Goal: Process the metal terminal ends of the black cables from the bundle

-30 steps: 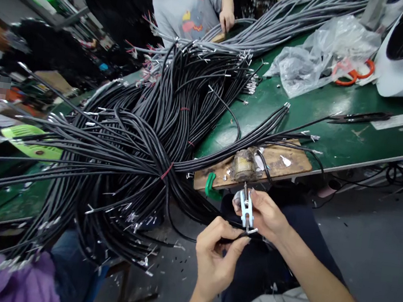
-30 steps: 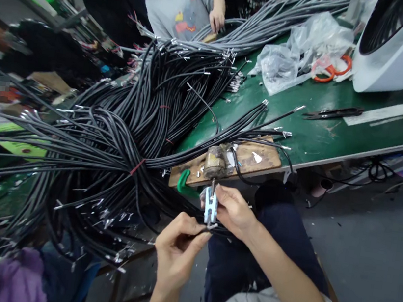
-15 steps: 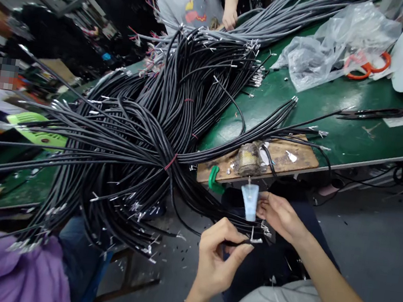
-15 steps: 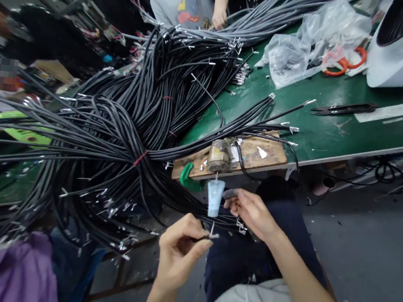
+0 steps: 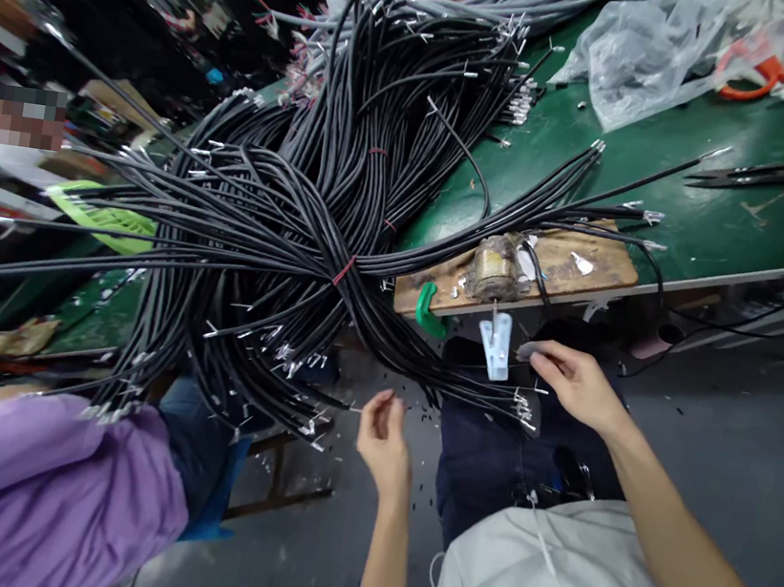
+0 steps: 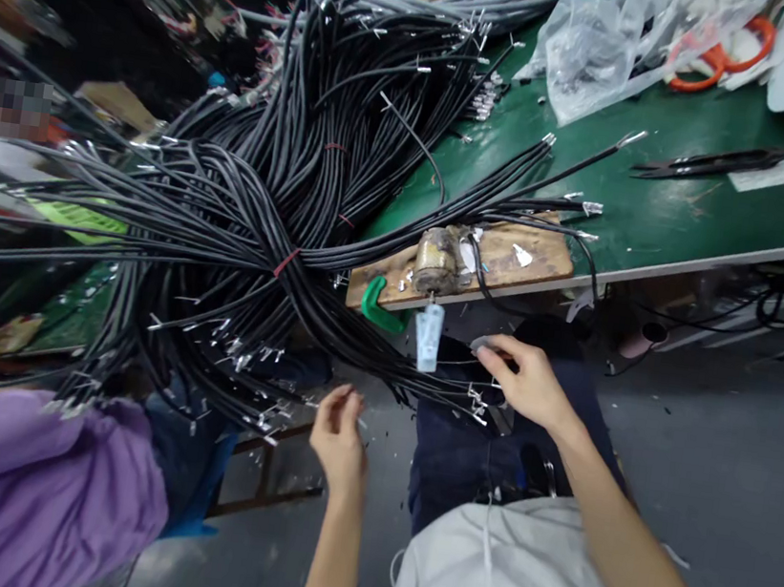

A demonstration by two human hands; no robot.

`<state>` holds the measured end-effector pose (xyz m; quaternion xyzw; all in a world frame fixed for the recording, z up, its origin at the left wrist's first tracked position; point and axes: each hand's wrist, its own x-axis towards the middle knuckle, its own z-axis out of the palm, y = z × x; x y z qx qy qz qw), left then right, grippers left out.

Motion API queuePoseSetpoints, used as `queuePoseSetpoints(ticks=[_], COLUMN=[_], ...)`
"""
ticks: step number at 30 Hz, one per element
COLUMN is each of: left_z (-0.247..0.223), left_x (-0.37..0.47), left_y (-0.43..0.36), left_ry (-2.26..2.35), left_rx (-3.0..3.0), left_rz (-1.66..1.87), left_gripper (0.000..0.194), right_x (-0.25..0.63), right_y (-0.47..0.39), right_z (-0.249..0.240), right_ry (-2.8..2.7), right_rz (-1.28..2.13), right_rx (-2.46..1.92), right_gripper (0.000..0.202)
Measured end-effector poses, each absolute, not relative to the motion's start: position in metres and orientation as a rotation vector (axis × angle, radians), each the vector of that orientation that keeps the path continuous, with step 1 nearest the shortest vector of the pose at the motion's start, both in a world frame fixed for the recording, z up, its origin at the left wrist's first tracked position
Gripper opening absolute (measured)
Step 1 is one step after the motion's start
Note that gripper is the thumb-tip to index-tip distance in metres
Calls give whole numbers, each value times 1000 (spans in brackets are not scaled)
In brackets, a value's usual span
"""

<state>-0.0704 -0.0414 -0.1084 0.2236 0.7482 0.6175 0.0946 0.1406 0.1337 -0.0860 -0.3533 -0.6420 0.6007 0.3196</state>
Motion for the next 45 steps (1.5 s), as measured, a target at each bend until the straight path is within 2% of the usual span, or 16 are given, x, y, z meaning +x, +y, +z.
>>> queuePoseSetpoints(ticks=[2, 4, 9, 12, 17, 23, 26, 29, 33, 36, 39, 43, 45], left_z=[-127, -141, -156, -158, -159, -150, -146, -144, -146, -147, -146, -142, -140], left_x=[-72, -76, -80, -74, -62, -49, -39, -29, -21, -16, -14, -14, -9], left_y=[-35, -25, 3, 8, -5, -26, -30, -30, -26, -24, -23, -24, -23], left_ry=[2145, 2062, 1772, 1652, 1636, 1654, 1660, 1683, 1784, 1875, 1933, 1947, 1928], left_rx=[672, 682, 685, 672, 570, 504, 498, 493, 479, 487, 524, 596, 612], left_rz=[1747, 1653, 1405, 1347, 1357, 1390, 1398, 1399, 1436, 1488, 1501, 1495, 1489], left_gripper=[44, 58, 47, 47, 48, 49, 47, 48, 45, 39, 33, 26, 27], right_x=[136, 131, 121, 119, 128, 139, 145, 152, 155, 147, 132, 111, 98], right_y=[131, 130, 132, 137, 143, 142, 134, 114, 72, 50, 51, 59, 48], right_z=[-79, -74, -78, -89, -103, -118, -130, -141, -137, -127, -123, -114, -103], right_ry=[-1873, -2015, -2297, -2352, -2085, -1887, -1621, -1496, -1641, -1825, -1986, -2042, -2121], right_rz=[1446, 1354, 1272, 1398, 1782, 1922, 1987, 1977, 1989, 1760, 1482, 1406, 1237], right_rx=[-879, -825, -752, -731, -738, -796, -863, -908, -859, -872, -859, -749, -674], right_gripper=[30, 28, 32, 32, 44, 59, 68, 61, 37, 22, 29, 35, 35])
